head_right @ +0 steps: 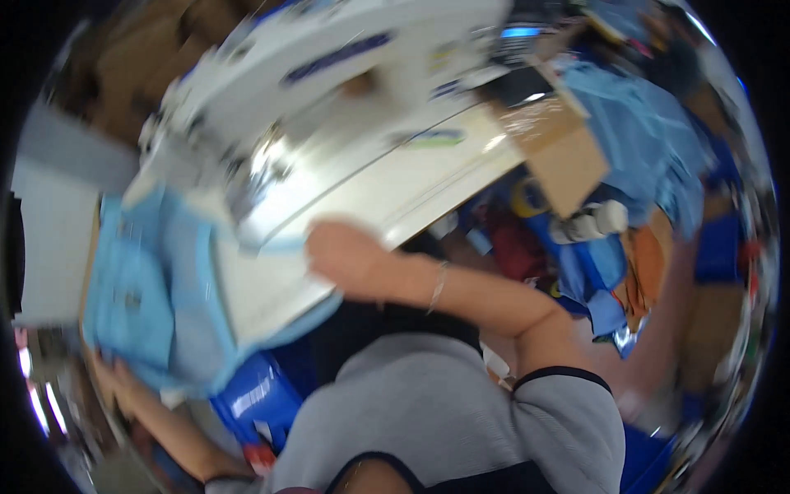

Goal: Sewing the edges and straps of a blue mesh bag using an industrial sewing machine.

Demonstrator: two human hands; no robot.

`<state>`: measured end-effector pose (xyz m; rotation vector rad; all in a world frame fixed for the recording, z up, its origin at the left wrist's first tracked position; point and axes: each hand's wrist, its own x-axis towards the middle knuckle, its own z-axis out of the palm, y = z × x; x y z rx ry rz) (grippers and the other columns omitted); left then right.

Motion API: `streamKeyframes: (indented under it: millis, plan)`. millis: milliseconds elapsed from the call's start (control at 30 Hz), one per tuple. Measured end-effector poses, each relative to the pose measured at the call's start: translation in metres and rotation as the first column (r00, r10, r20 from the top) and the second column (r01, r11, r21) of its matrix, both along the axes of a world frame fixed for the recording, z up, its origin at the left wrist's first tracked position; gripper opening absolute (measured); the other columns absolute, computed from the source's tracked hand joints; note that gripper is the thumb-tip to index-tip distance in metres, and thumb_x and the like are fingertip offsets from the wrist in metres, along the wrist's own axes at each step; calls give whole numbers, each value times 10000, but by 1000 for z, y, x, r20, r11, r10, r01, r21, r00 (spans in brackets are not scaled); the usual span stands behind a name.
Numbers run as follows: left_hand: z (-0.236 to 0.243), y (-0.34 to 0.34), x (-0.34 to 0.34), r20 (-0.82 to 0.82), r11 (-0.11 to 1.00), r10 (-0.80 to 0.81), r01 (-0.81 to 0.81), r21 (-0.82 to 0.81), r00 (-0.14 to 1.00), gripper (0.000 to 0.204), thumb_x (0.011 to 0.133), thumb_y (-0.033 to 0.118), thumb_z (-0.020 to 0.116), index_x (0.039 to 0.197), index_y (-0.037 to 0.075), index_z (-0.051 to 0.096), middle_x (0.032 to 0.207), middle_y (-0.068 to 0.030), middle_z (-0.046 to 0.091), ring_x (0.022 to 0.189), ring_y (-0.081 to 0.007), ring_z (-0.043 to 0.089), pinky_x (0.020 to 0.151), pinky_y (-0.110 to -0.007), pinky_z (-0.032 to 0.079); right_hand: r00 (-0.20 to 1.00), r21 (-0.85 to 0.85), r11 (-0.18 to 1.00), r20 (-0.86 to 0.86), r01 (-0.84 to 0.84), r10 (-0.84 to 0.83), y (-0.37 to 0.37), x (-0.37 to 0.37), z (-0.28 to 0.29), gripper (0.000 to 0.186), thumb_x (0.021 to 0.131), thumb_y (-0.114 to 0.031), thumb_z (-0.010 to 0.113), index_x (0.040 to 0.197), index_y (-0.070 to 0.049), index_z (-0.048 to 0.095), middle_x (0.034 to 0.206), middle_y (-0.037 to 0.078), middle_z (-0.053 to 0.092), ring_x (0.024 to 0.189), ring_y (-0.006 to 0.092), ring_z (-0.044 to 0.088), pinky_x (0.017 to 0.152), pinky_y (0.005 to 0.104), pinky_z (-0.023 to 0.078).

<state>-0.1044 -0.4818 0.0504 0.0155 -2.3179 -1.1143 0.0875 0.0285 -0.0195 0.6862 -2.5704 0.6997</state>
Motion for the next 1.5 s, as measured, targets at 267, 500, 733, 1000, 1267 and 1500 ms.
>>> streamKeyframes:
  millis: [267, 500, 733, 1000, 1267, 1500]
  plan:
    - [13, -20, -22, 2, 353, -393, 149, 924, 919, 203, 909, 109, 500, 1026, -11, 613, 1054, -119, 675, 992, -222, 642, 899, -364, 506, 989, -75, 997, 146, -12, 23, -32, 0, 39, 195, 799, -173, 698, 932, -45, 633, 970, 82, 640, 1121, 303, 545, 1039, 450, 377]
    - [30, 32, 9, -69, 458, -238, 175, 872, 969, 173, 912, 83, 516, 1013, -19, 612, 993, -109, 676, 918, -191, 647, 824, -318, 520, 985, -7, 993, 127, -118, 118, -63, 0, 26, 221, 762, -105, 701, 958, -43, 619, 955, 77, 594, 1069, 284, 548, 1033, 455, 386]
    - [41, 23, 12, -47, 598, -277, 211, 773, 960, 185, 921, 74, 537, 1047, -33, 621, 1019, -104, 676, 941, -183, 642, 830, -300, 513, 985, -14, 995, 141, -97, 98, -78, -2, 24, 282, 741, -82, 699, 1006, -34, 617, 992, 103, 581, 1043, 285, 545, 977, 422, 429]
    - [58, 38, 18, -117, 681, -145, 185, 709, 983, 144, 898, 37, 560, 1009, -41, 609, 881, -65, 644, 780, -132, 609, 698, -238, 496, 966, -20, 967, 36, -254, 255, -133, -15, 32, 461, 717, -148, 711, 1142, -19, 588, 1177, 136, 567, 1180, 317, 503, 985, 428, 434]
    - [80, 58, 34, -52, 740, -176, 167, 651, 983, 96, 890, 45, 552, 956, -13, 591, 866, -41, 623, 745, -118, 588, 677, -248, 496, 956, 127, 955, -82, -269, 281, -176, -27, 1, 457, 745, -170, 652, 1168, -14, 574, 1216, 139, 560, 1220, 323, 482, 1031, 449, 402]
    - [92, 24, 24, -60, 379, -500, 280, 882, 864, 145, 903, 53, 550, 1008, -44, 575, 986, -145, 646, 887, -218, 633, 781, -324, 530, 971, 32, 978, -113, -207, 209, -166, -30, -11, 299, 763, -89, 573, 1048, -2, 598, 1107, 137, 589, 1110, 326, 546, 982, 433, 430]
